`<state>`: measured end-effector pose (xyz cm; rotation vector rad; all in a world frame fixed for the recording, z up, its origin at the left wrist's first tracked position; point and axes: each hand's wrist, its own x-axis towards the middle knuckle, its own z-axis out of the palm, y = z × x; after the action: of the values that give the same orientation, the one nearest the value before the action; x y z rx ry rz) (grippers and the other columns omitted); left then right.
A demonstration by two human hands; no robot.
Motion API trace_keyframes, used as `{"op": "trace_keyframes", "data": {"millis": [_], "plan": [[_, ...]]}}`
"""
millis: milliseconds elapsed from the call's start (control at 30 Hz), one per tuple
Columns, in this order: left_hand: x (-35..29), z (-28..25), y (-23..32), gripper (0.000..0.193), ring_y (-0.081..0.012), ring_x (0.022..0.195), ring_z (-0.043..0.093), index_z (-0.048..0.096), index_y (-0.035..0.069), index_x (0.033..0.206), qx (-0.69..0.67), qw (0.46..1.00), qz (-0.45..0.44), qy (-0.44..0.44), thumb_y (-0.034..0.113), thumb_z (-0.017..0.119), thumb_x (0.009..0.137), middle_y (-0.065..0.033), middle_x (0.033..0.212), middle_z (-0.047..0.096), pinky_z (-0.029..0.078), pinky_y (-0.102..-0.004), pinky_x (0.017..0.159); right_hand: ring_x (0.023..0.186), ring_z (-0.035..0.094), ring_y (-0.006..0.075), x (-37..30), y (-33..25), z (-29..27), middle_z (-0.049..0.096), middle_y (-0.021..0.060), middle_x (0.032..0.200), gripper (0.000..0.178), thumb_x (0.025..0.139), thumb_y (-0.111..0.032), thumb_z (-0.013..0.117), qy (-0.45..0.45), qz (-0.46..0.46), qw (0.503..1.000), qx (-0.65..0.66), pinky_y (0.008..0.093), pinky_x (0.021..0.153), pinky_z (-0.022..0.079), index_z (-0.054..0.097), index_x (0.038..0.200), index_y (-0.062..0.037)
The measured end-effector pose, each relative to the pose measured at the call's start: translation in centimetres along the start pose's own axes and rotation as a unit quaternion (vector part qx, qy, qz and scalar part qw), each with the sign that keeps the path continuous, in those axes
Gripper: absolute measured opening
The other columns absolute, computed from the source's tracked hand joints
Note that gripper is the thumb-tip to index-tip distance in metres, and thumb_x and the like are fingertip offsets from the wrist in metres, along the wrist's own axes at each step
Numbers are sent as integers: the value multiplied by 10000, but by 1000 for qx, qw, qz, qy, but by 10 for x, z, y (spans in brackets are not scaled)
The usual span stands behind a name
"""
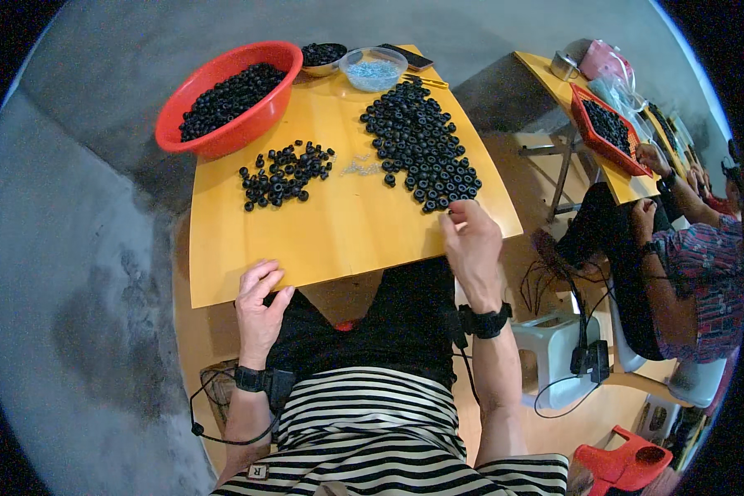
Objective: Manually assembling small black plastic components by inserting metal or plastic inserts into caps.
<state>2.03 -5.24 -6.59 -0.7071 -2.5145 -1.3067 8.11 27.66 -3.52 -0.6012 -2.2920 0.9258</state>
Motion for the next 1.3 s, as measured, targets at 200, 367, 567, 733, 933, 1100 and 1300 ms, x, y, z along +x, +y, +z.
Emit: {"op": "trace_keyframes", "data": {"millis": [200,367,567,733,933,1100,1300], "plan": [[1,-2,4,267,-326,1167,572,701,-21,1001,-2,1000,3,11,45,769,752,-133,1155,653,452,-415,1002,904,636,321,10,-36,56,659,143,1002,204,832,-51,652,-37,-188,980,-43,399,788,528,645,1032,-13],[0,-1,2,265,-318,1167,575,699,-23,1006,-2,1000,8,12,42,768,758,-133,1154,653,452,-409,1007,1085,564,377,27,-55,98,601,200,1160,391,769,-13,642,-53,-305,944,-119,416,915,483,582,1153,18],[-1,-1,3,262,-303,1177,572,697,-26,1018,-3,1000,12,14,33,761,771,-133,1162,653,452,-400,1019,1008,599,389,29,-78,132,617,208,1087,329,801,-13,620,-151,-300,939,-68,440,876,498,615,1129,12],[-1,-1,4,268,-306,1184,570,699,-24,1020,-11,1000,11,13,39,765,767,-136,1169,651,450,-401,1024,883,628,388,21,-89,154,619,188,948,226,850,-95,649,-166,-272,947,-33,459,775,516,639,1056,-2],[0,-1,3,266,-312,1190,568,699,-22,1010,-10,1000,15,13,49,767,763,-136,1177,647,449,-400,1027,831,632,389,25,-101,158,617,191,905,198,853,-177,682,-181,-227,955,-56,466,749,516,651,951,-8],[1,-3,5,263,-322,1136,594,702,-22,998,-13,1000,20,17,53,772,756,-141,1132,661,469,-410,978,732,644,307,18,-95,152,635,152,795,182,865,-153,680,-168,-213,962,28,390,700,524,659,918,20],[21,3,15,250,-206,938,644,698,-17,1079,-102,994,-27,28,44,725,839,-113,1021,670,505,-306,847,738,608,86,-7,-81,118,675,35,893,203,959,-143,634,-392,64,837,377,244,675,504,650,1086,15]]}}
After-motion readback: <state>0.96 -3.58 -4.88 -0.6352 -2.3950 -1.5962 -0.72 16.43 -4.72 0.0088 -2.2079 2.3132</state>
